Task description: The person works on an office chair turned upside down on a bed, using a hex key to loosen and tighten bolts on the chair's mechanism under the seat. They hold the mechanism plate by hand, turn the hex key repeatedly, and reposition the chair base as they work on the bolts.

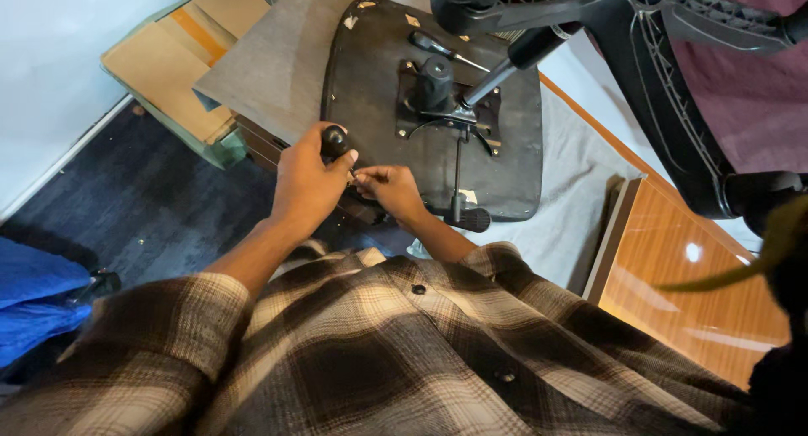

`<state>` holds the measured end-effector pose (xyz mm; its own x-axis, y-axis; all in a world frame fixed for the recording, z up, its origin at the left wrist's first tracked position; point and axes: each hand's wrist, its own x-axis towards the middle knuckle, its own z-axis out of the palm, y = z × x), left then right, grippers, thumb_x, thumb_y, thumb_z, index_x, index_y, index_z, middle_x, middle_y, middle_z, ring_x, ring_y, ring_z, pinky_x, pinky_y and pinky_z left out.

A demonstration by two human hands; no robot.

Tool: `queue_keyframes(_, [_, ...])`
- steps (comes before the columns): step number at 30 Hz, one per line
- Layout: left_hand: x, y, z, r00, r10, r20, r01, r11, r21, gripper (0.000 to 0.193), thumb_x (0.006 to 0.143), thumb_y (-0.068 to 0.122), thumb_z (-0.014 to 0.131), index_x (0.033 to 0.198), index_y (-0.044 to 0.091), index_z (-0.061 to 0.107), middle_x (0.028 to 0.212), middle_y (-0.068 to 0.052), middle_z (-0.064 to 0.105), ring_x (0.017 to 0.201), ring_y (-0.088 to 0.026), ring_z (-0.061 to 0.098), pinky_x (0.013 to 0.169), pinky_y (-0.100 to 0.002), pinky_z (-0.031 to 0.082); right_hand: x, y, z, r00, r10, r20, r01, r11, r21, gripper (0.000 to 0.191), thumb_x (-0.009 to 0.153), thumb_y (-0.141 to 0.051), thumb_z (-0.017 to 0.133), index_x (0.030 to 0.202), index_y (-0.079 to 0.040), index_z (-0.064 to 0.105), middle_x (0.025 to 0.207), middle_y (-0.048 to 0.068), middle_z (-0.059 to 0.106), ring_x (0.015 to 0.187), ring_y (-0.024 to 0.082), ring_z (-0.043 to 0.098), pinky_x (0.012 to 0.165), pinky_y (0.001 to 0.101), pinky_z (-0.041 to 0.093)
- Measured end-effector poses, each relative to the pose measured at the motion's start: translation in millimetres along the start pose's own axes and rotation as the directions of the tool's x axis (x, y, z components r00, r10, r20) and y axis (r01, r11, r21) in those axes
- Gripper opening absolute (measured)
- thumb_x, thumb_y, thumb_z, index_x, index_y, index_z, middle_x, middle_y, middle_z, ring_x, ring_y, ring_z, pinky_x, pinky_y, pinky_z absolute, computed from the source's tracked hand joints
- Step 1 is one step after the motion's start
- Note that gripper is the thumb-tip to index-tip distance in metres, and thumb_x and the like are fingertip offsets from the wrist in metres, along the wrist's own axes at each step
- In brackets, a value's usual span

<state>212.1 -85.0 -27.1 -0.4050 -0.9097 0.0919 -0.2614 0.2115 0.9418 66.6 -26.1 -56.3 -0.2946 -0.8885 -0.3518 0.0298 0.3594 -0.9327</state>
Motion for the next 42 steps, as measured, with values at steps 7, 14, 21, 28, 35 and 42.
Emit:
queue_keyframes(7, [7.6, 7.1, -1.7, 0.999, 0.035, 0.020, -0.035, 0.999, 0.012, 0.035, 0.087, 0.019, 0.079, 0.115, 0.003, 0.067, 0.091, -0.014, 0.074, 0.082, -0.025, 0.074, 0.075, -0.038, 0.056, -0.3, 3.7, 2.4, 0.999, 0.015, 0.039, -0.015, 1.000, 0.001, 0.023, 0.099, -0.012, 0.068, 0.113, 0.004, 0.075, 0.093, 0.008, 0.076, 0.082, 0.012, 0.072, 0.075, 0.0266, 0.060])
queue_keyframes(14, [1.8, 13.7, -7.4, 0.999, 0.001, 0.049, -0.002, 0.999, 0.032, 0.035, 0.086, 0.020, 0.079, 0.115, 0.003, 0.067, 0.089, -0.015, 0.075, 0.080, -0.026, 0.075, 0.073, -0.038, 0.057, -2.4, -2.2, 9.3, 0.995, -0.103, 0.009, 0.102, 0.962, -0.253, 0.024, 0.096, -0.015, 0.070, 0.109, 0.003, 0.077, 0.085, 0.008, 0.077, 0.071, 0.012, 0.070, 0.066, 0.0271, 0.060])
queue_keyframes(21, [-1.4, 20.9, -18.9, 0.995, -0.064, 0.072, 0.063, 0.998, 0.013, 0.035, 0.085, 0.021, 0.078, 0.113, 0.003, 0.067, 0.080, -0.013, 0.073, 0.068, -0.023, 0.073, 0.065, -0.038, 0.056, -1.0, -4.5, 19.3, 0.997, -0.045, 0.060, 0.050, 0.994, -0.095, 0.026, 0.100, -0.015, 0.066, 0.114, 0.006, 0.073, 0.090, 0.008, 0.076, 0.078, 0.013, 0.073, 0.071, 0.0286, 0.062])
queue_keyframes(28, [4.3, 19.7, -18.3, 0.996, 0.086, 0.026, -0.087, 0.996, 0.018, 0.038, 0.086, 0.022, 0.079, 0.115, 0.001, 0.066, 0.085, -0.014, 0.073, 0.073, -0.025, 0.073, 0.067, -0.038, 0.056, -8.5, -3.8, 19.1, 0.991, -0.027, 0.133, 0.017, 0.997, 0.075, 0.029, 0.101, -0.013, 0.062, 0.124, 0.004, 0.069, 0.101, 0.006, 0.076, 0.090, 0.012, 0.072, 0.083, 0.0260, 0.060])
queue_keyframes(35, [12.3, 14.0, -13.4, 0.997, 0.004, 0.078, -0.009, 0.998, 0.067, 0.042, 0.085, 0.023, 0.079, 0.119, 0.003, 0.064, 0.085, -0.018, 0.073, 0.077, -0.031, 0.074, 0.069, -0.041, 0.055, -9.6, -5.3, 23.6, 0.996, -0.060, 0.071, 0.064, 0.997, -0.049, 0.027, 0.100, -0.011, 0.065, 0.120, 0.006, 0.072, 0.098, 0.008, 0.076, 0.086, 0.011, 0.071, 0.078, 0.0261, 0.058])
queue_keyframes(42, [27.9, 22.6, -11.0, 0.951, 0.210, 0.225, -0.226, 0.973, 0.047, 0.037, 0.086, 0.020, 0.080, 0.113, 0.001, 0.063, 0.087, -0.019, 0.072, 0.075, -0.033, 0.073, 0.065, -0.042, 0.057, -15.0, -3.9, 22.5, 0.977, -0.212, 0.010, 0.208, 0.950, -0.232, 0.021, 0.096, -0.010, 0.070, 0.111, 0.005, 0.075, 0.089, 0.007, 0.077, 0.080, 0.009, 0.068, 0.072, 0.0281, 0.057])
